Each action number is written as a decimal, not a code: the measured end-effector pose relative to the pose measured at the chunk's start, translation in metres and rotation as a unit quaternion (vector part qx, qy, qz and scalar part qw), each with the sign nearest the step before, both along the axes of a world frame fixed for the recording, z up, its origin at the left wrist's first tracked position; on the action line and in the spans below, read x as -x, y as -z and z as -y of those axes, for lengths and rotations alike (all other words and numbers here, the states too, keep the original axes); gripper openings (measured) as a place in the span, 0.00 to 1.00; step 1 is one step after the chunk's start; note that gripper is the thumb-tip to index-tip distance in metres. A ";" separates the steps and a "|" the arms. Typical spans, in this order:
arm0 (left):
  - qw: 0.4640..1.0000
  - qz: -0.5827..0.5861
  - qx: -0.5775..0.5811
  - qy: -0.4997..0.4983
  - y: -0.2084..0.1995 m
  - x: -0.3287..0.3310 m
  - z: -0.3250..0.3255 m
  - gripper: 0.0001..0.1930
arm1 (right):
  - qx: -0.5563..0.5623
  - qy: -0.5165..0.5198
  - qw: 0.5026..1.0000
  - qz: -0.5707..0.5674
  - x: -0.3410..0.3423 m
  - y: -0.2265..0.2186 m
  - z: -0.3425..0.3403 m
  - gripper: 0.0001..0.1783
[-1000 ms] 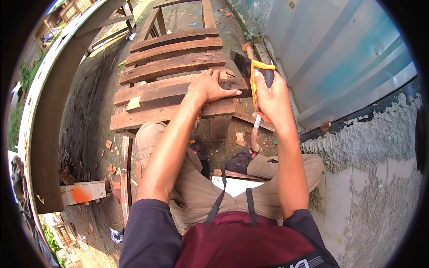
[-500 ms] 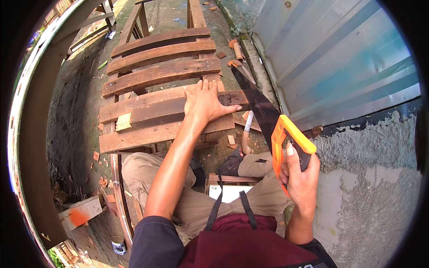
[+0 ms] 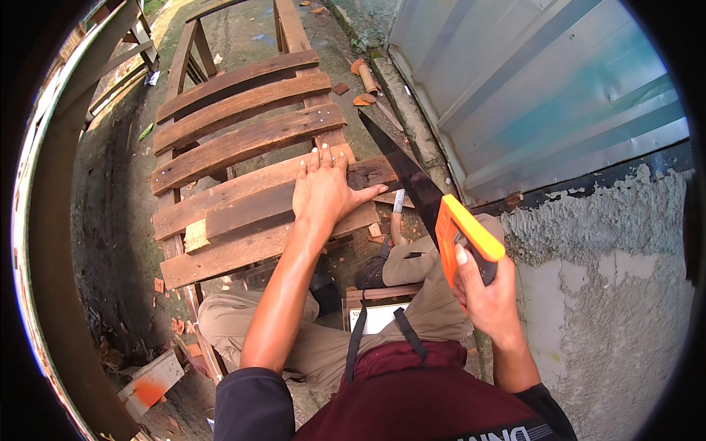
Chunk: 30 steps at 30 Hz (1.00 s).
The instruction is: The person sits on the ground and uses a hand saw to cut a small piece of wood, then places it on a wooden pallet. The person continues to saw a larger plank on the pallet, adjusting the wood and sawing through it.
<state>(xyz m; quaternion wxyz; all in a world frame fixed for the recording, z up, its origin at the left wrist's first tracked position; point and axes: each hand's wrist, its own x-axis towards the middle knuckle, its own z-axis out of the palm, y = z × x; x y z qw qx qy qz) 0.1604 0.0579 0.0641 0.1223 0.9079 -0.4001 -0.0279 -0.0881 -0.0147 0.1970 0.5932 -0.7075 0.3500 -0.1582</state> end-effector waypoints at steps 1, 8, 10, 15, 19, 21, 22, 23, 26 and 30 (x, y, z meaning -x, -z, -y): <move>1.000 0.004 0.001 0.000 0.000 0.001 -0.001 0.52 | 0.025 -0.005 1.000 -0.009 0.006 0.002 -0.002 0.13; 1.000 0.002 0.015 0.007 0.004 0.003 -0.001 0.52 | -0.067 -0.025 0.997 -0.030 -0.002 -0.025 -0.001 0.10; 1.000 0.001 0.002 0.009 -0.001 0.003 0.003 0.52 | -0.090 0.046 0.995 0.020 -0.014 -0.018 0.005 0.09; 1.000 -0.012 0.009 0.002 -0.006 0.005 0.003 0.50 | -0.073 -0.029 0.997 -0.013 -0.054 -0.005 0.031 0.13; 0.999 0.000 0.051 -0.002 -0.010 0.007 0.004 0.46 | -0.044 -0.059 0.997 0.013 -0.059 0.014 0.031 0.16; 0.999 -0.008 0.053 -0.010 -0.018 0.006 0.004 0.45 | -0.132 -0.050 0.990 0.004 -0.051 0.009 0.043 0.17; 0.997 0.034 0.062 0.002 -0.010 0.005 0.000 0.43 | -0.176 -0.045 0.983 -0.003 -0.049 0.008 0.049 0.18; 0.997 0.034 0.065 -0.001 -0.009 0.005 0.001 0.42 | -0.167 -0.063 0.984 0.011 -0.046 0.008 0.049 0.20; 0.997 0.030 0.072 0.000 -0.008 0.007 0.000 0.42 | -0.035 -0.167 0.984 0.049 -0.039 0.011 0.041 0.25; 0.998 -0.002 0.063 0.017 -0.009 0.002 0.001 0.45 | 0.025 -0.116 0.992 0.050 -0.036 0.018 0.025 0.22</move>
